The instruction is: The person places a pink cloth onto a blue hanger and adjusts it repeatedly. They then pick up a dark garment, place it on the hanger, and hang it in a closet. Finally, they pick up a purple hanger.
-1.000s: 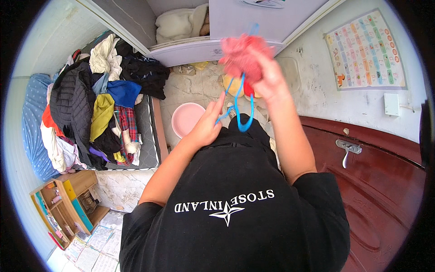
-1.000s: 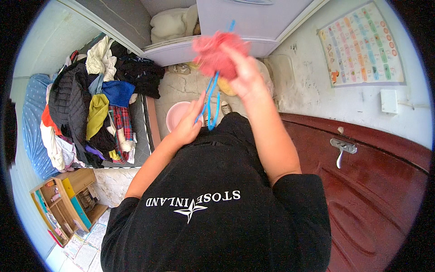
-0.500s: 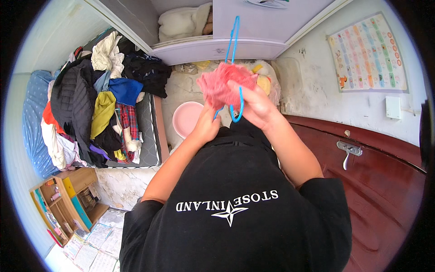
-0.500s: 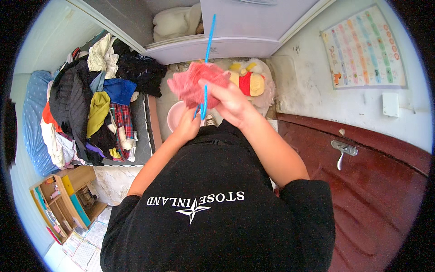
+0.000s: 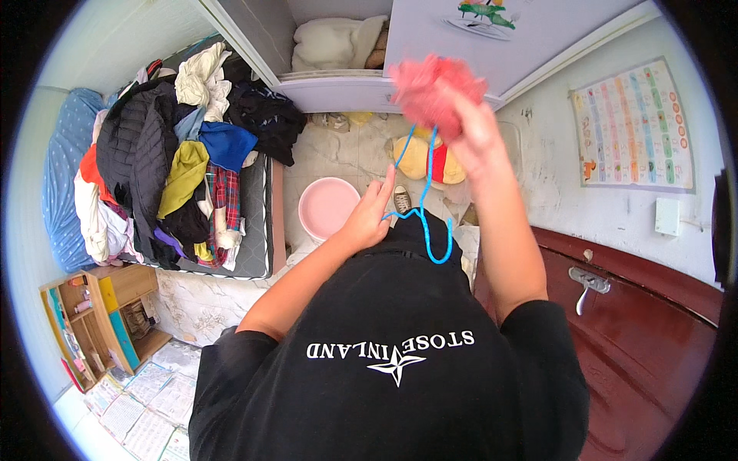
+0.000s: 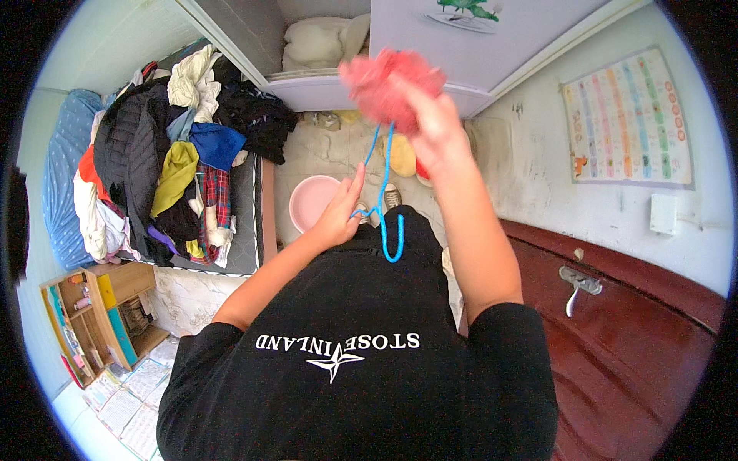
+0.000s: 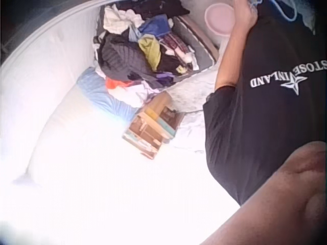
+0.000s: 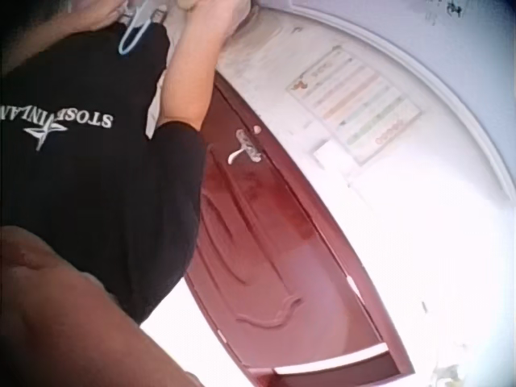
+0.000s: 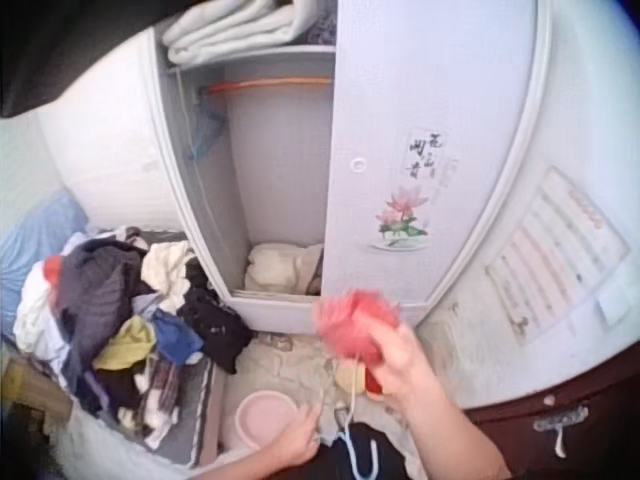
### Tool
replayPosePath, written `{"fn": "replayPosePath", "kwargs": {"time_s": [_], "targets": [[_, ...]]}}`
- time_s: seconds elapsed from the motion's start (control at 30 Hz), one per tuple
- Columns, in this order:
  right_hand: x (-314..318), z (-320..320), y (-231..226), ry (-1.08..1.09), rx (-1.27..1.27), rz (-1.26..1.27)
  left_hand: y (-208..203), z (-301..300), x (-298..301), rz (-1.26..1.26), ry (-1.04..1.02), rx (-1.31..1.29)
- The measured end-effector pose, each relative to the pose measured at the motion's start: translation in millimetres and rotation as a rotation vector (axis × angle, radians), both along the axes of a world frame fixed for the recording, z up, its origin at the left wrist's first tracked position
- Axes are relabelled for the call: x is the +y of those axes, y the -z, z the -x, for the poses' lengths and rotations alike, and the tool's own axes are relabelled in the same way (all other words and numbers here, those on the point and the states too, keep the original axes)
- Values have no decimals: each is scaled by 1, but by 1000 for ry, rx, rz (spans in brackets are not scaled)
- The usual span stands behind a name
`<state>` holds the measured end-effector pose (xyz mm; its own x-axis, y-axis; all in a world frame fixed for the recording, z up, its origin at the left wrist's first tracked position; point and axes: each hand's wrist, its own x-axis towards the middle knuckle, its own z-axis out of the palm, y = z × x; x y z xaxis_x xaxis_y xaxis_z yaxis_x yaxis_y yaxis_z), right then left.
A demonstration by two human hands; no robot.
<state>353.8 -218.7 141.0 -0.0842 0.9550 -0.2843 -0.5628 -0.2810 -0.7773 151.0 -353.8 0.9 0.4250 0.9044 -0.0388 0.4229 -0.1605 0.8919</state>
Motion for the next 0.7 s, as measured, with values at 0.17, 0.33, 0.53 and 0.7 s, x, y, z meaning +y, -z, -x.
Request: {"fn": "replayPosePath", "kwargs": {"time_s": [0.17, 0.33, 0.53, 0.7], "targets": [[-51, 16, 24, -297, -9, 119, 41, 4, 7, -75, -135, -54], [-62, 0, 59, -363, 448, 104, 50, 2, -6, 354, -21, -441], [-51, -14, 111, -338, 588, 132, 36, -5, 2, 624, 114, -609], [-61, 9, 74, -439, 82, -77, 35, -7, 9, 385, -30, -318]]}}
